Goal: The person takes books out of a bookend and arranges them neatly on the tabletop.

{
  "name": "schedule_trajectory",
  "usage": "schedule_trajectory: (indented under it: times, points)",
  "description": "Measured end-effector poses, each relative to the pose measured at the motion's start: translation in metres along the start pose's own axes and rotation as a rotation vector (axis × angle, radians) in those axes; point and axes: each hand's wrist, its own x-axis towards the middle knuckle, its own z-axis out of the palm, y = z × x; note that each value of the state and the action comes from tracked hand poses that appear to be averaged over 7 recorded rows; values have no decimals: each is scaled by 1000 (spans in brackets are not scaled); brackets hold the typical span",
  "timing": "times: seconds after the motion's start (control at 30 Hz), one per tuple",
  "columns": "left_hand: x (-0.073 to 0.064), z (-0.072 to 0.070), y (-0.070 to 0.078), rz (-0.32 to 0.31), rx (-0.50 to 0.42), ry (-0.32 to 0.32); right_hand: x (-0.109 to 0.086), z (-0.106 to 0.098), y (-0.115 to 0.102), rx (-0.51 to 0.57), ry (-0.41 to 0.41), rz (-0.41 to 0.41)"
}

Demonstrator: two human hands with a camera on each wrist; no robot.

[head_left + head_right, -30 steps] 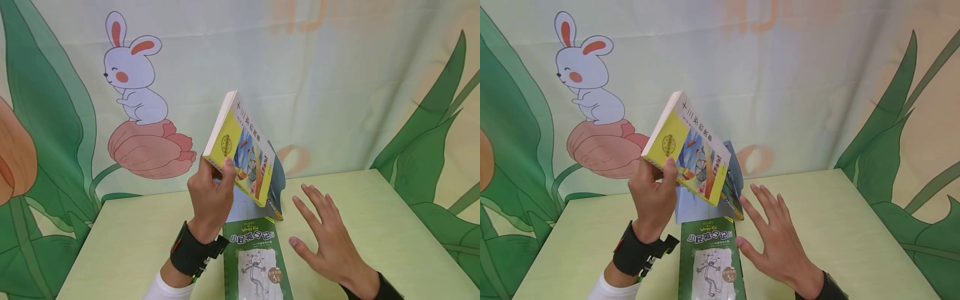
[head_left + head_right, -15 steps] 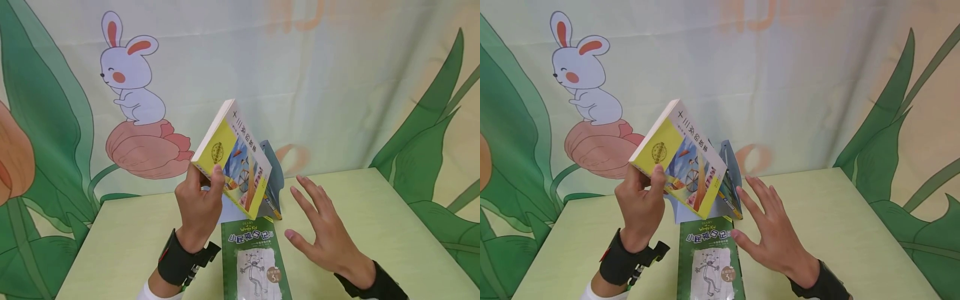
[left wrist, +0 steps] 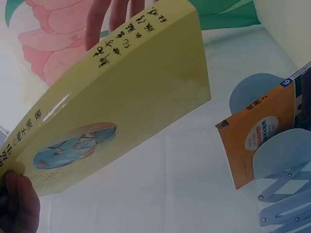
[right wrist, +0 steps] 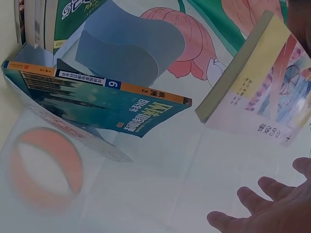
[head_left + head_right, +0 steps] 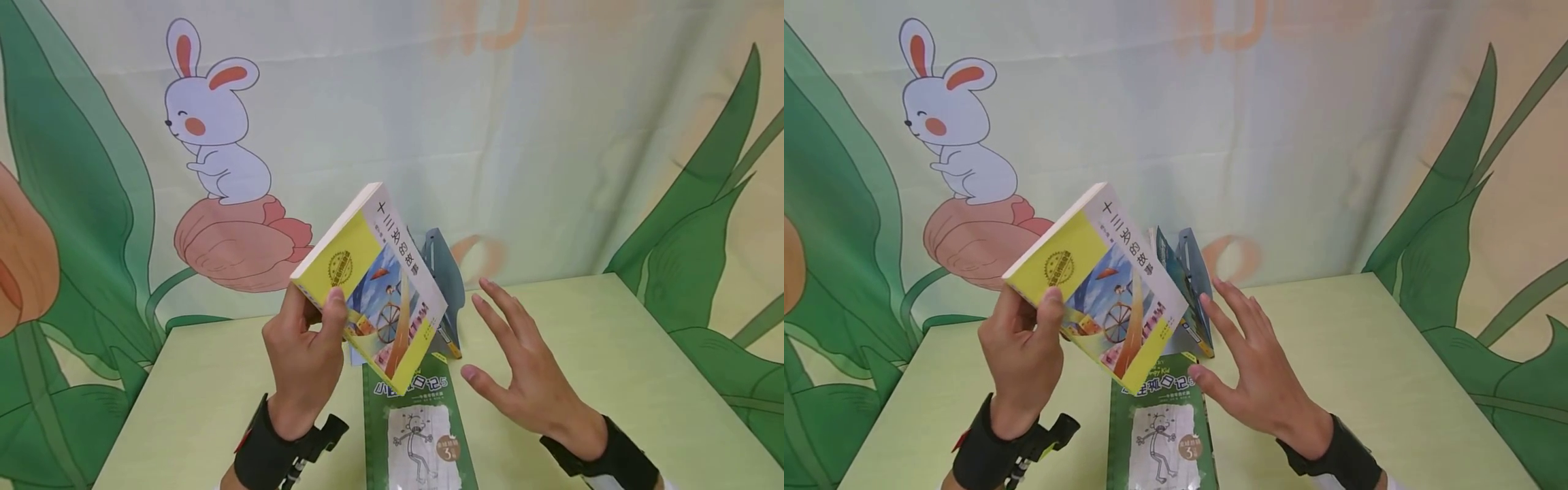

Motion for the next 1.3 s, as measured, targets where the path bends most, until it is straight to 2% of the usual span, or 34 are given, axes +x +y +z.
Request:
schedule_trajectory:
  times: [0.37, 0.57, 0.77, 0.93, 1.03, 1.13, 1.3]
  points:
    - [-14, -10, 1, -45, -44, -14, 0, -1, -9, 75, -45, -14]
    - [-20, -13, 1, -105, -102, -43, 2, 2, -12, 99, -84, -9]
    - [-26, -15, 0, -172, -204, -66, 3, 6, -9, 104, -94, 5]
    - [-29, -15, -2, -218, -240, -61, 2, 11, -8, 165, -132, 42]
    - [-31, -14, -3, -277, -299, -59, 1, 14, -8, 220, -163, 75]
    - [-33, -14, -4, -362, -335, -67, -1, 19, -7, 276, -197, 102]
    - [-38, -13, -4, -491, -301, -84, -4, 26, -5, 408, -246, 138]
